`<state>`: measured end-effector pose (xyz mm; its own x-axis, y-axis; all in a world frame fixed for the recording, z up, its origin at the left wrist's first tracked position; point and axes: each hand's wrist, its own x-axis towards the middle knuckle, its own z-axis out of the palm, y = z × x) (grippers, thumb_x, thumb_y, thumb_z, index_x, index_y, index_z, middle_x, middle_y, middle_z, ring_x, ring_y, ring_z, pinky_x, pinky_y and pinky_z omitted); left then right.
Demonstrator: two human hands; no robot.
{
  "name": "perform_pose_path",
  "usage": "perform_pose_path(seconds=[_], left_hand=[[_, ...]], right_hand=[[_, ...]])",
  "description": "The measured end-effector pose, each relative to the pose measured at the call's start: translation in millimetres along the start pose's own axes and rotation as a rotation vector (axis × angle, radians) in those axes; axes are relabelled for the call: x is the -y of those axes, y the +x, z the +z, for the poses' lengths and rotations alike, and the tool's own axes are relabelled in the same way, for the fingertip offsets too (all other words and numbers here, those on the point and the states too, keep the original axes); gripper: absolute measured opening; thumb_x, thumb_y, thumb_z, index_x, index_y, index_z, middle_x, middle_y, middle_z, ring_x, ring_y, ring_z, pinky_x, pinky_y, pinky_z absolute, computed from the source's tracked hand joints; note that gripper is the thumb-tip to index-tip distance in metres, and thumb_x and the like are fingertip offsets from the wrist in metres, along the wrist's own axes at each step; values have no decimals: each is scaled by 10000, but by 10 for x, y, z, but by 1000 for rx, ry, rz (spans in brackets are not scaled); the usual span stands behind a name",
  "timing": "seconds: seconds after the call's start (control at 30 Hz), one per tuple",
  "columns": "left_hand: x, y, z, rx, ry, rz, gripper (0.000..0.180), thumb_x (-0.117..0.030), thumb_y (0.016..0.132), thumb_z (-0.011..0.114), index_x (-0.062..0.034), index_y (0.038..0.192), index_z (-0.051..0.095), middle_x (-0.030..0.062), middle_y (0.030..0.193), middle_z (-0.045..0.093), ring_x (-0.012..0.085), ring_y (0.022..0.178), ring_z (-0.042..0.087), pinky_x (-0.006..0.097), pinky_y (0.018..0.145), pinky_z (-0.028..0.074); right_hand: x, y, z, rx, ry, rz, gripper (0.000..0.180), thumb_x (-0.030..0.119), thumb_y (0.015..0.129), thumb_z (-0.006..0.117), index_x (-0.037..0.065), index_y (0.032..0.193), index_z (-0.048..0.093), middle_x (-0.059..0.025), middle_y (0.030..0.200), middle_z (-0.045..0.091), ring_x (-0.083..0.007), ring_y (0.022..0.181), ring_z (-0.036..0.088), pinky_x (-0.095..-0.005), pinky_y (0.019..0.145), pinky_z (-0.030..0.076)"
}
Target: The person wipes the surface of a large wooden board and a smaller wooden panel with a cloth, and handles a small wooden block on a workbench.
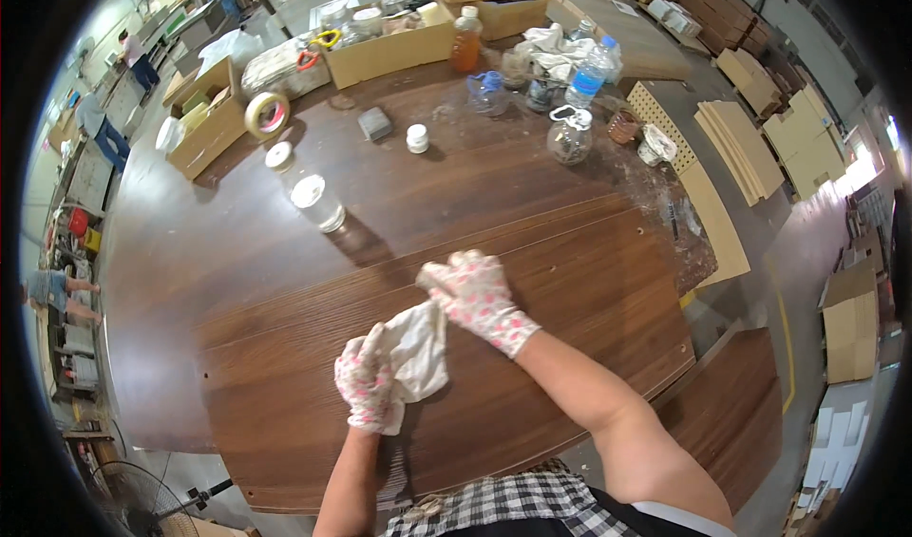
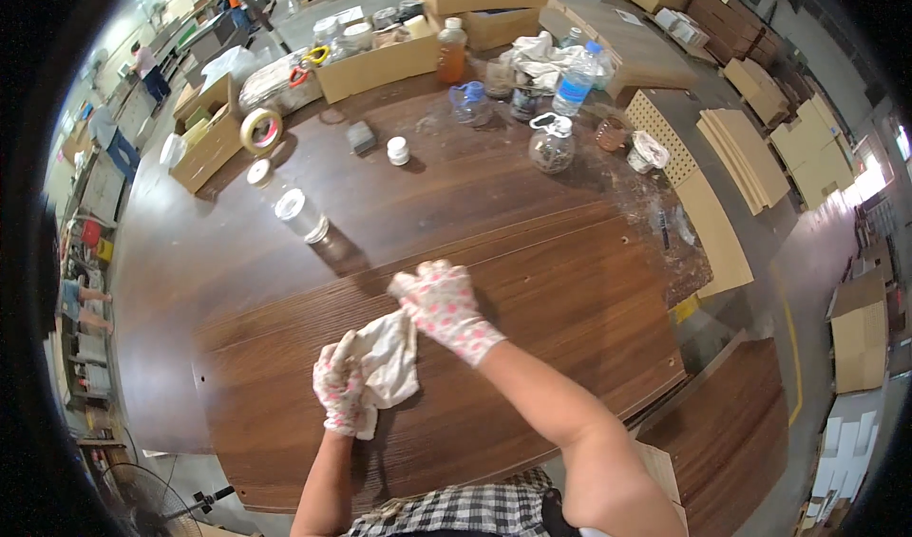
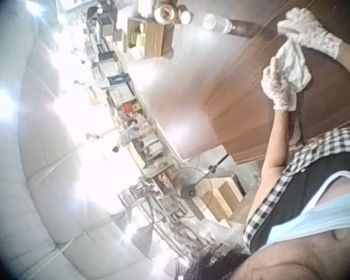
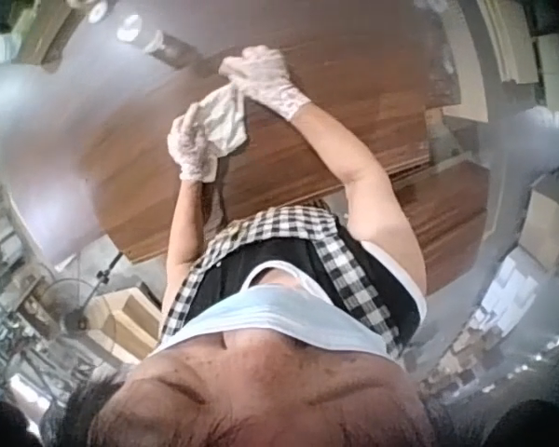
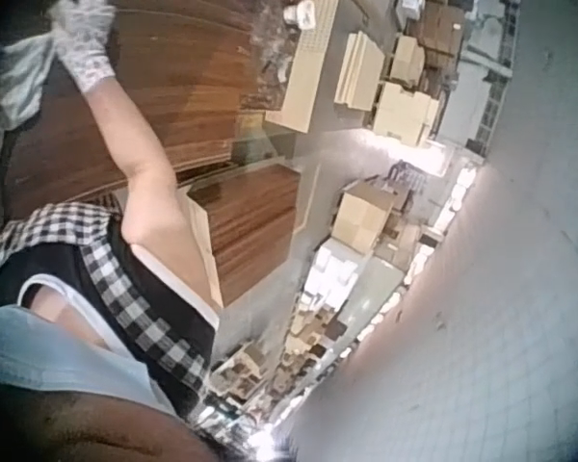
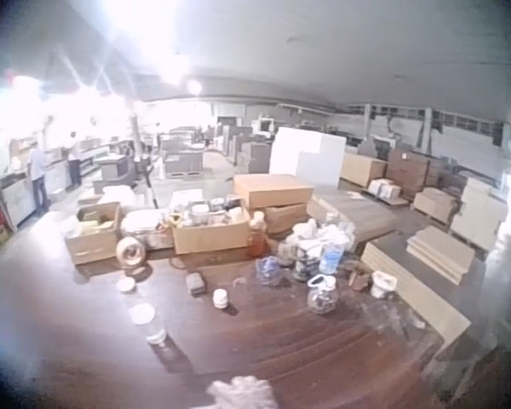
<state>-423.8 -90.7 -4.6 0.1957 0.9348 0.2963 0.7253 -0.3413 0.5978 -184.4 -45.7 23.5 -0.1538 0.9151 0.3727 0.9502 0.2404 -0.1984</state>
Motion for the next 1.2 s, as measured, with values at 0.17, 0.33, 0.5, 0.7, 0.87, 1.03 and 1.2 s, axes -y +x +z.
perform_pose_path(seconds=[0.17,0.33,0.5,0.7,0.87,1.03,1.2], left_hand=[[-109,45,19,-59,-236,30,276,-12,601,544,-73,823,695,94,870,626,256,765,594,352,716,469],[-13,0,52,-69,-286,-20,226,-56,620,565,-53,813,684,105,889,620,260,835,583,357,768,457],[96,-53,46,-49,-360,3,237,-25,680,519,-50,876,649,98,904,600,249,864,569,359,793,449],[-59,-13,112,-34,-448,-49,239,27,718,470,-17,884,637,110,933,583,231,888,564,341,821,456],[29,-41,2,-48,-361,-48,247,32,716,474,-11,894,640,112,937,581,231,896,563,336,825,457],[9,-25,58,-31,-432,-112,168,-3,769,546,-9,908,641,88,937,566,207,907,563,318,818,460],[-46,117,63,60,-401,-173,74,-28,819,625,-32,770,569,20,849,518,106,769,497,242,694,432]], right_hand=[[-1605,-464,-700,-48,-322,282,134,313,817,570,209,773,643,-90,682,602,-298,650,598,-439,544,474],[-1311,-176,-657,205,-183,285,74,276,788,585,226,774,638,-63,723,612,-267,723,603,-421,597,482],[-1266,-368,-497,66,-15,154,90,321,794,583,262,849,622,-44,727,576,-267,759,585,-424,614,475],[-3096,-894,-1108,55,-635,617,179,333,856,548,201,820,664,-103,802,619,-281,787,589,-418,677,461],[-2273,-695,-827,-12,-48,292,185,422,853,546,273,877,653,-65,822,610,-277,841,580,-409,742,470],[-2857,-892,-990,-6,-508,544,241,378,868,510,179,841,644,-94,837,618,-288,795,585,-433,681,465],[-3023,-1321,-1163,-542,28,673,261,212,836,652,79,1060,646,-124,990,651,-255,928,617,-365,836,482]])
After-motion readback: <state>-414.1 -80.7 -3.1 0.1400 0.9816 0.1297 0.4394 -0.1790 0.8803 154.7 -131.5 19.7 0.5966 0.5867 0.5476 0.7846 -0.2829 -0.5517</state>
